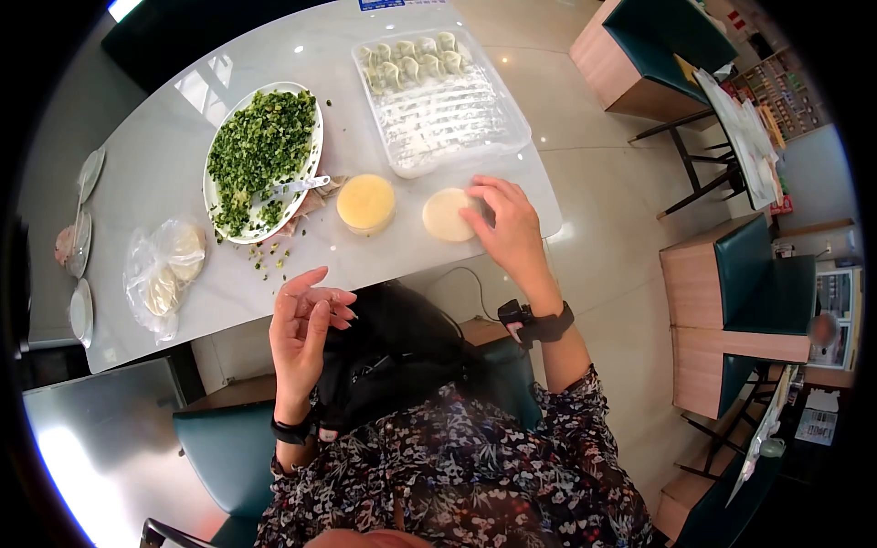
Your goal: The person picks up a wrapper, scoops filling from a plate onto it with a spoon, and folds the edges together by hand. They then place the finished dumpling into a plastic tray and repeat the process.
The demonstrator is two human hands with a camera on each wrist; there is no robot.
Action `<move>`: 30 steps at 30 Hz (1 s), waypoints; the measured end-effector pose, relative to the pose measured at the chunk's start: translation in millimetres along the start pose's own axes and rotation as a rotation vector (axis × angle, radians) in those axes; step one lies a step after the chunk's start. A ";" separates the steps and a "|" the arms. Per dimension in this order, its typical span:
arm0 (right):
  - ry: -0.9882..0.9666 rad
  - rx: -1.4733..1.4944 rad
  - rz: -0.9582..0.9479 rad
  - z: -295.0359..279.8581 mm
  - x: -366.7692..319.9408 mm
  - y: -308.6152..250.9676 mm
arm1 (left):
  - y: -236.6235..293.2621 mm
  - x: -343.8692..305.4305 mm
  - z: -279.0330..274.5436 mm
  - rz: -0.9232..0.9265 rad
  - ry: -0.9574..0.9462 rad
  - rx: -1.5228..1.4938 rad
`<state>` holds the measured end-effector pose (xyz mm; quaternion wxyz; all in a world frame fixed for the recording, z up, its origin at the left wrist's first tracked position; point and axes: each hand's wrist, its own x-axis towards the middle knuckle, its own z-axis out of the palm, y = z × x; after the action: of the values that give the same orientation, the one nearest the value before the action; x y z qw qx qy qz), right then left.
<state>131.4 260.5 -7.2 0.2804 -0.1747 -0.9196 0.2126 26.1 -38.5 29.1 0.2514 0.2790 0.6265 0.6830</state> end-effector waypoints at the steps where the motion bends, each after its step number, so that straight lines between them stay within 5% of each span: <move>1: 0.000 0.000 -0.001 -0.7 0.6 -2.0 | -0.2 0.1 -0.1 -0.009 -0.002 0.005; 10: 0.141 0.000 0.033 8.8 -0.9 -6.6 | -3.5 3.9 -1.9 -0.015 -0.006 -0.006; 12: 0.204 -0.226 -0.118 9.4 -5.2 -4.2 | -4.1 4.8 -2.3 -0.015 -0.001 -0.003; 19: 0.238 -0.226 -0.288 2.7 -7.9 -11.3 | -7.4 4.9 -4.9 -0.025 0.008 -0.003; 21: 0.140 0.176 -0.048 5.3 -10.2 -15.8 | -8.7 4.3 -5.6 -0.034 0.014 -0.013; 25: 0.083 0.516 -0.021 -11.3 -0.6 -57.9 | -9.5 4.8 -8.1 -0.031 0.008 -0.026; 30: -0.015 0.557 0.062 12.5 43.4 -101.1 | -5.3 4.2 -8.5 -0.045 0.014 -0.018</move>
<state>69.6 190.2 52.0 0.3043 -0.1172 -0.8219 0.4670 17.1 -41.2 23.6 0.2646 0.2579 0.6283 0.6846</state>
